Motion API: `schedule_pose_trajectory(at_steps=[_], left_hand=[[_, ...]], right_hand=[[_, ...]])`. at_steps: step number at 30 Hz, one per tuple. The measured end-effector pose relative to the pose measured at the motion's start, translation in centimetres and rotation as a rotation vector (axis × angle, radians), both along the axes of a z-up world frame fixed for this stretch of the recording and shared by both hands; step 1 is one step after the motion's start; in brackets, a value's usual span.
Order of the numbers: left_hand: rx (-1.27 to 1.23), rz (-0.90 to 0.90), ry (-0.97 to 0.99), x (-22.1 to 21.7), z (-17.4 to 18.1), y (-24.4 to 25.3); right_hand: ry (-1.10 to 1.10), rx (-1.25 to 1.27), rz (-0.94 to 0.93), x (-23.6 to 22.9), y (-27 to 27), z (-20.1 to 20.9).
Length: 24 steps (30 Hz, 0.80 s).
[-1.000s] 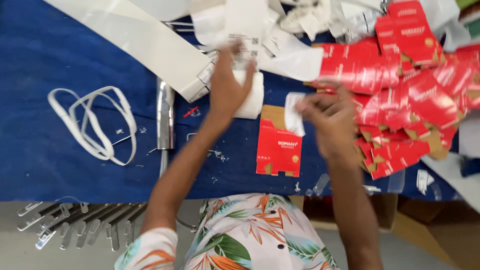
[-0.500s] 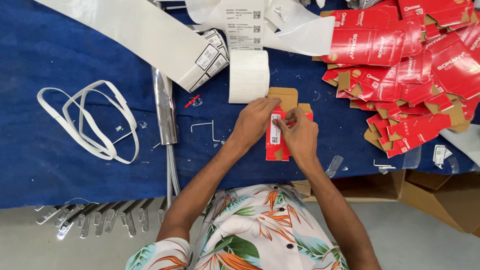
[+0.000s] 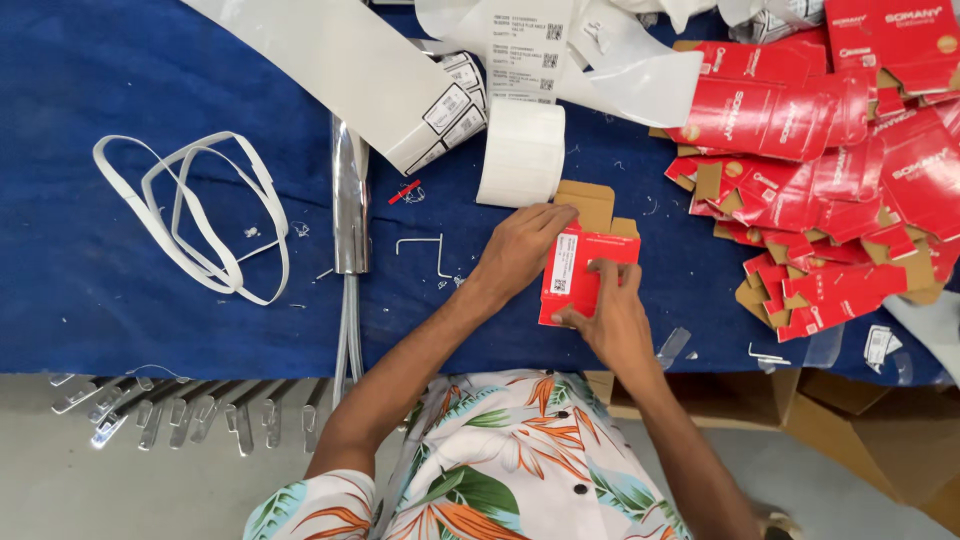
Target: The person repeatedly picks up small red cardboard boxes, peels labels from a roll, and sticks them onto the boxes. The labeled boxes are then placed into a pile on the table.
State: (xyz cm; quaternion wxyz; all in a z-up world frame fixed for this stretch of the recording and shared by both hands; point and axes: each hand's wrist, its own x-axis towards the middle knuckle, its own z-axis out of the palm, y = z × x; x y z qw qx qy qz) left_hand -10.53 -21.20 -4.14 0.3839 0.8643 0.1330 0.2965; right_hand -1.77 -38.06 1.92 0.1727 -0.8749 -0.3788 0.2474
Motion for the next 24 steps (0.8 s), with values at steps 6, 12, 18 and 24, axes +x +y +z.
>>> schedule_pose_trajectory(at_steps=[6, 12, 18, 24], left_hand=[[-0.099, 0.154, -0.048, -1.1, 2.9, 1.0], [-0.015, 0.507, -0.045, -1.7, 5.5, 4.1], [-0.063, 0.540, 0.011, -1.6, 6.5, 3.6], [-0.296, 0.850, 0.071, -2.8, 4.9, 3.6]], right_hand=[[0.090, 0.066, -0.123, 1.5, 0.1, 2.6], [0.146, 0.243, -0.066, 3.3, 0.9, 3.3], [0.172, 0.220, -0.034, 5.2, 1.1, 3.4], [0.153, 0.277, -0.040, 7.1, 0.9, 3.8]])
